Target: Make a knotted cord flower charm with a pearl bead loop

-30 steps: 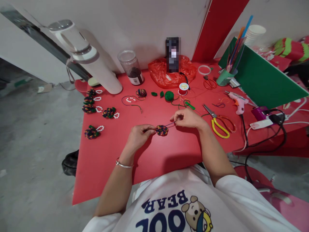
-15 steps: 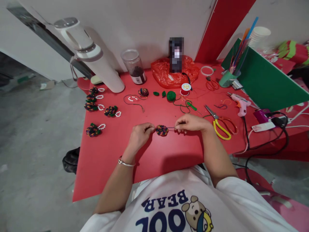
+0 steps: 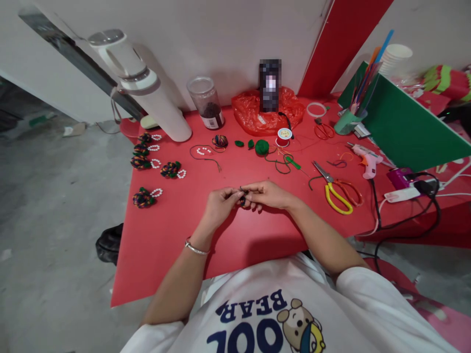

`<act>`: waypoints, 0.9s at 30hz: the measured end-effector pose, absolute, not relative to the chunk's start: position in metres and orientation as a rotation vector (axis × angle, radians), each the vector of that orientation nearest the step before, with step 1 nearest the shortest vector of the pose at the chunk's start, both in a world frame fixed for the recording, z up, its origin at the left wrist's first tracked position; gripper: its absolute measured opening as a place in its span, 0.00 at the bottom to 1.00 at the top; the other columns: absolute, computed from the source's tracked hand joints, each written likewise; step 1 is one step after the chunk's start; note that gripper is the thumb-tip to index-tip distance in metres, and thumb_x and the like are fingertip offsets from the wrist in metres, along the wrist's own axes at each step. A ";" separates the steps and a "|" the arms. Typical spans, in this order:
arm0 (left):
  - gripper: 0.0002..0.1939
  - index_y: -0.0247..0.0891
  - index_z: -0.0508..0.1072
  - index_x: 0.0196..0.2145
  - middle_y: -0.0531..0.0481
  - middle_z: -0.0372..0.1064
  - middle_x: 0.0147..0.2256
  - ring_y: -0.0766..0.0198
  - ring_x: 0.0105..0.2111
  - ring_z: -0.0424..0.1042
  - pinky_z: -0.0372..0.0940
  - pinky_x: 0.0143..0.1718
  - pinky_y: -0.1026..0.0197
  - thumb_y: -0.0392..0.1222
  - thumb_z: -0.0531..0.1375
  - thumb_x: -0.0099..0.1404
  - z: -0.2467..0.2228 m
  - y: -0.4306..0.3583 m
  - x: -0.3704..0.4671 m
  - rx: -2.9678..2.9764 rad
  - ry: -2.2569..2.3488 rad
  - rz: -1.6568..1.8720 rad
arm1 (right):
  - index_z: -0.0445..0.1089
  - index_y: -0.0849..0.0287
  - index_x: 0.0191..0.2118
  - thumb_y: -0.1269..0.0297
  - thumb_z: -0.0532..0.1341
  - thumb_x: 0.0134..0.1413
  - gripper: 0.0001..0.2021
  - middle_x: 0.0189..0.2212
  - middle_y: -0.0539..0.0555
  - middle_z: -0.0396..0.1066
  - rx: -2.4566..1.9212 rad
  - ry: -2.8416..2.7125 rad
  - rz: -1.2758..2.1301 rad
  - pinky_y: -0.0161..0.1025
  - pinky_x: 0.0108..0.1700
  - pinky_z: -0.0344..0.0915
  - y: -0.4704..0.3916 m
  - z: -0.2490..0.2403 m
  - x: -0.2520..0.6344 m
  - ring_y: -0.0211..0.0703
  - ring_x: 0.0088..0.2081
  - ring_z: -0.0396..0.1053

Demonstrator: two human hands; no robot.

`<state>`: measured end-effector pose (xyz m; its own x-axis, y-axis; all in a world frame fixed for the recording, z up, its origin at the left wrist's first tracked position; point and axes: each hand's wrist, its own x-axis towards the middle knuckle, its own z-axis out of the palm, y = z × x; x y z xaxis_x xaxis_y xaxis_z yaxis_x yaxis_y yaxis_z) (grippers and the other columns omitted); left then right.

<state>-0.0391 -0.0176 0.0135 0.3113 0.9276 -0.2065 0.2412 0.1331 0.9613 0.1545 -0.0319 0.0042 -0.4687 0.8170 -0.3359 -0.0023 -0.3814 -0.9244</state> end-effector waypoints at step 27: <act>0.17 0.37 0.77 0.24 0.50 0.69 0.20 0.67 0.21 0.64 0.59 0.24 0.62 0.54 0.72 0.50 0.013 -0.015 -0.039 1.178 1.159 0.705 | 0.79 0.58 0.30 0.64 0.74 0.47 0.06 0.32 0.50 0.70 -1.490 -1.690 1.035 0.34 0.35 0.61 -0.034 0.007 0.148 0.34 0.31 0.66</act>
<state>-0.0386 -0.0154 0.0128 0.3019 0.9004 -0.3134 0.1353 0.2849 0.9489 0.1479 -0.0339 0.0071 -0.1428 0.9893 -0.0295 0.4762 0.0426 -0.8783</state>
